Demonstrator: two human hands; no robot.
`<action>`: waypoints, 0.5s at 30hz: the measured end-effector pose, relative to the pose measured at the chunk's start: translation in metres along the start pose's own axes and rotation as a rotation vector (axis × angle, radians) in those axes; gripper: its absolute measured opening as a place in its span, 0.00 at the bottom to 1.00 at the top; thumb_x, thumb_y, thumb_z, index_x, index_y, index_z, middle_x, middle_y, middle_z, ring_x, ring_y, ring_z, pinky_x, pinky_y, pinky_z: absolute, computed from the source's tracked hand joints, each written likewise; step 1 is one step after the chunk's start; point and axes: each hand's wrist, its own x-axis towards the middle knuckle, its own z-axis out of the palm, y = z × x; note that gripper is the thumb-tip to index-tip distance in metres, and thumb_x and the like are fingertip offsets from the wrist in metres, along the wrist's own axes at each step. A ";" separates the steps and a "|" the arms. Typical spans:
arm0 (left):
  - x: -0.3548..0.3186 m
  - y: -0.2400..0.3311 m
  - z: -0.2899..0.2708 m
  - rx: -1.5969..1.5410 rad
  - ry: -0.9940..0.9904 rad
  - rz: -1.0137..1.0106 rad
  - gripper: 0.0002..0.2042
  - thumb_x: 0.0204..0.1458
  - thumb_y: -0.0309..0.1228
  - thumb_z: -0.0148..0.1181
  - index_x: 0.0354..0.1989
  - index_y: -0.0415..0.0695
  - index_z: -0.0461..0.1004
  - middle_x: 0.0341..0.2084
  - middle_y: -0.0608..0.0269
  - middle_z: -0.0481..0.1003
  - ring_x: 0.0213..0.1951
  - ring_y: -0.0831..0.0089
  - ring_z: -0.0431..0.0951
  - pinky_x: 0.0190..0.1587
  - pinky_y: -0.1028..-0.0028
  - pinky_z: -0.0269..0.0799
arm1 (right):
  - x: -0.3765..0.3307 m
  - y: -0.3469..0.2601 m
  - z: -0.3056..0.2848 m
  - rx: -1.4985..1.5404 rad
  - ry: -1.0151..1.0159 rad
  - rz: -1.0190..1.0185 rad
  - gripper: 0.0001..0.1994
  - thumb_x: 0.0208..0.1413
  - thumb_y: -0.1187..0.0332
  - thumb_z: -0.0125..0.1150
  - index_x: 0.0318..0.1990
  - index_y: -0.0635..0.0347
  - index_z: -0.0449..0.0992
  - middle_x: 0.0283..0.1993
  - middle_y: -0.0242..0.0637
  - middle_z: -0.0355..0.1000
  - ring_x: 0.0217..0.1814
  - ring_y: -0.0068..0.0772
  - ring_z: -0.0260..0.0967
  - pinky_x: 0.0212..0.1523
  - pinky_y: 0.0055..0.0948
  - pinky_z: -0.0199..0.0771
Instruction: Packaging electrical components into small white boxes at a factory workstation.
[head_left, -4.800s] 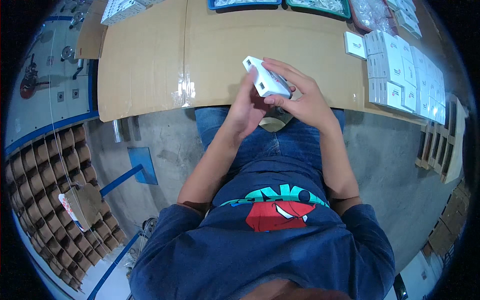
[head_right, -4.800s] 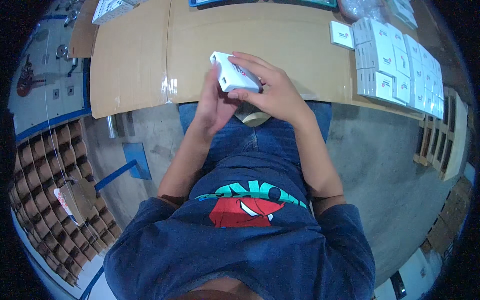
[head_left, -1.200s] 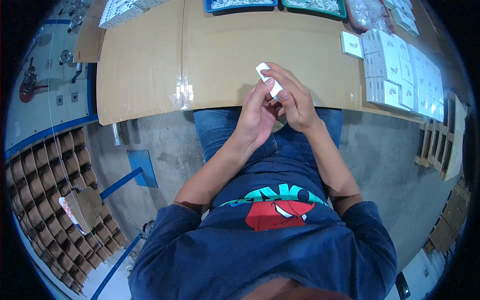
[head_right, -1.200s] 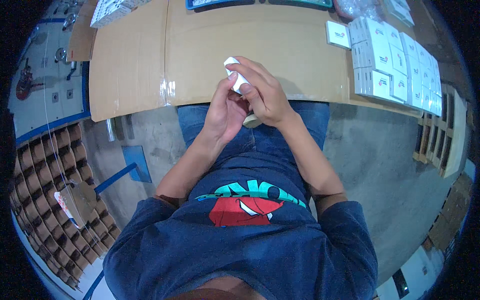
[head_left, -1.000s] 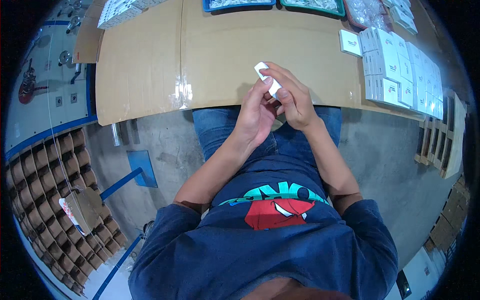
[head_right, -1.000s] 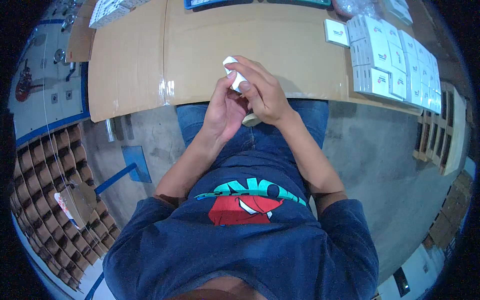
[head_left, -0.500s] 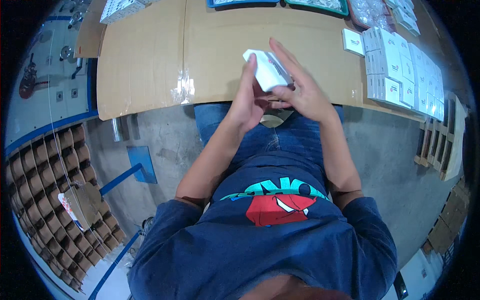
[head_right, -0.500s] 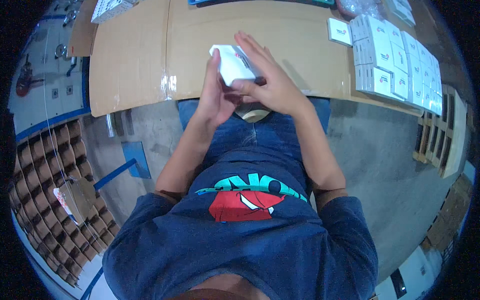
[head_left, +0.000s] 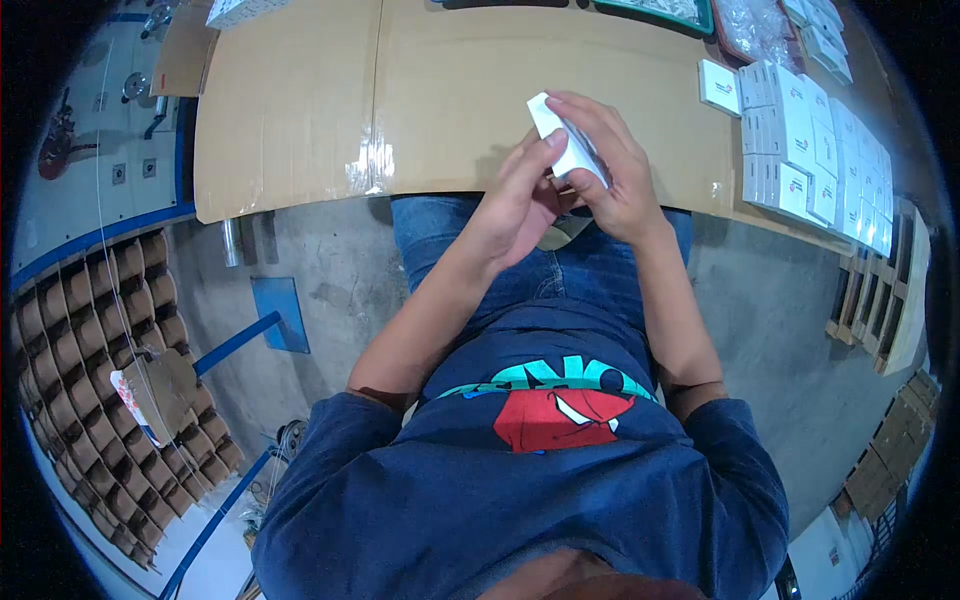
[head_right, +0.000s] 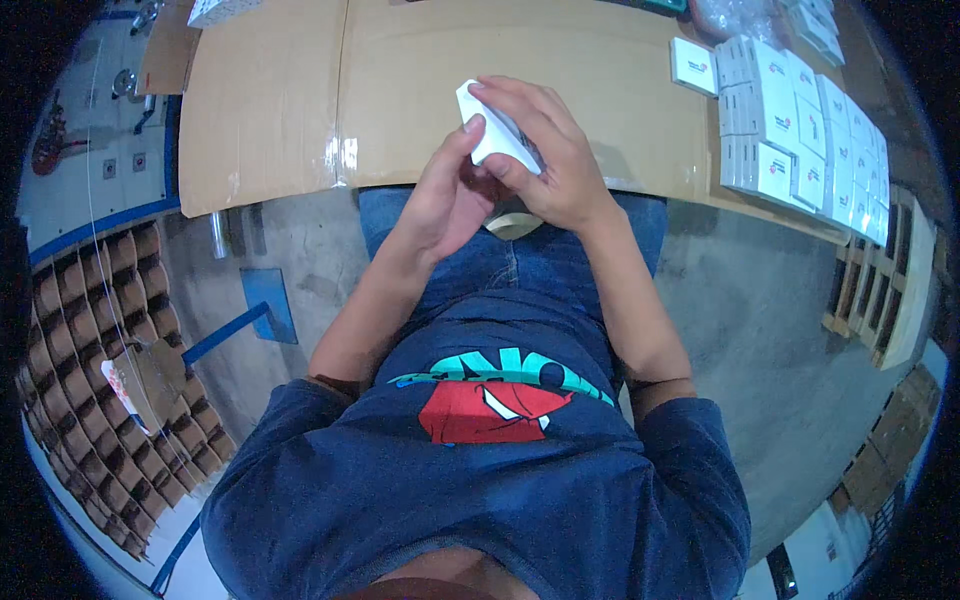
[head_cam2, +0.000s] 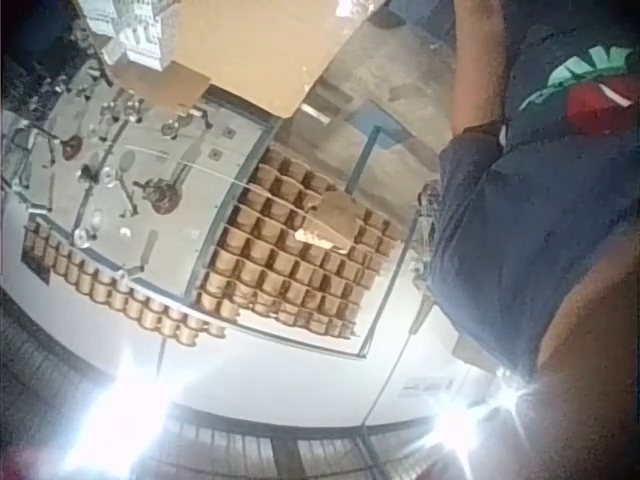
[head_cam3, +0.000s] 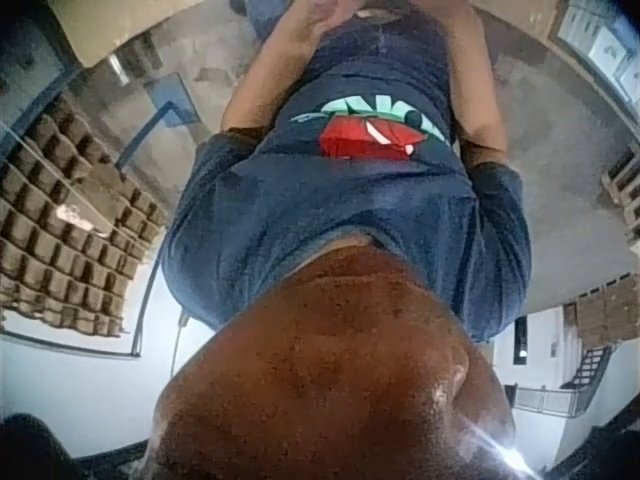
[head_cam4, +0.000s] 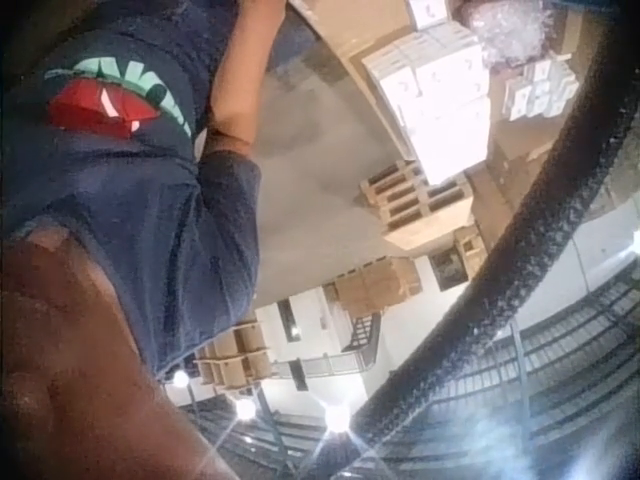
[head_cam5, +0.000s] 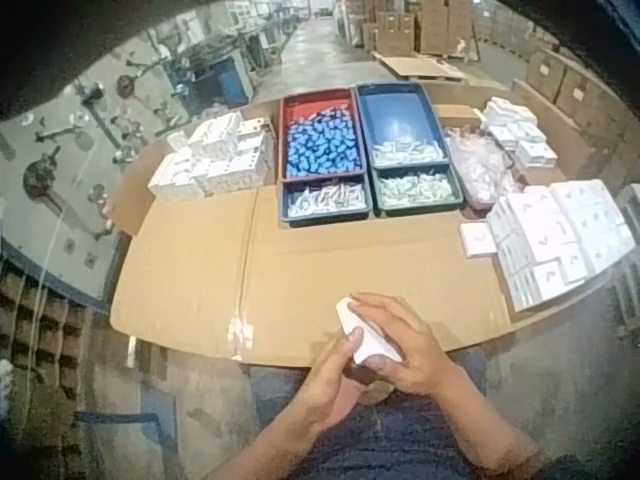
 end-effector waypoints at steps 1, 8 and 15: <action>0.000 0.000 0.004 0.018 0.022 0.023 0.23 0.69 0.49 0.53 0.65 0.50 0.66 0.47 0.66 0.76 0.45 0.77 0.78 0.48 0.71 0.75 | 0.000 -0.002 -0.001 -0.011 0.009 -0.016 0.31 0.64 0.45 0.60 0.66 0.58 0.74 0.65 0.51 0.69 0.63 0.51 0.71 0.61 0.41 0.72; -0.006 -0.011 0.011 -0.023 0.062 0.092 0.22 0.69 0.49 0.54 0.62 0.47 0.69 0.48 0.66 0.75 0.49 0.76 0.76 0.53 0.69 0.75 | -0.004 -0.006 0.007 0.042 0.029 -0.001 0.27 0.68 0.47 0.54 0.62 0.61 0.76 0.63 0.54 0.71 0.61 0.53 0.73 0.60 0.42 0.74; -0.007 -0.010 0.018 -0.045 0.124 0.084 0.21 0.68 0.50 0.54 0.59 0.47 0.71 0.47 0.66 0.75 0.47 0.76 0.76 0.53 0.67 0.75 | -0.007 -0.002 0.011 -0.020 0.042 -0.024 0.25 0.71 0.50 0.50 0.62 0.60 0.76 0.63 0.54 0.71 0.63 0.54 0.72 0.61 0.42 0.73</action>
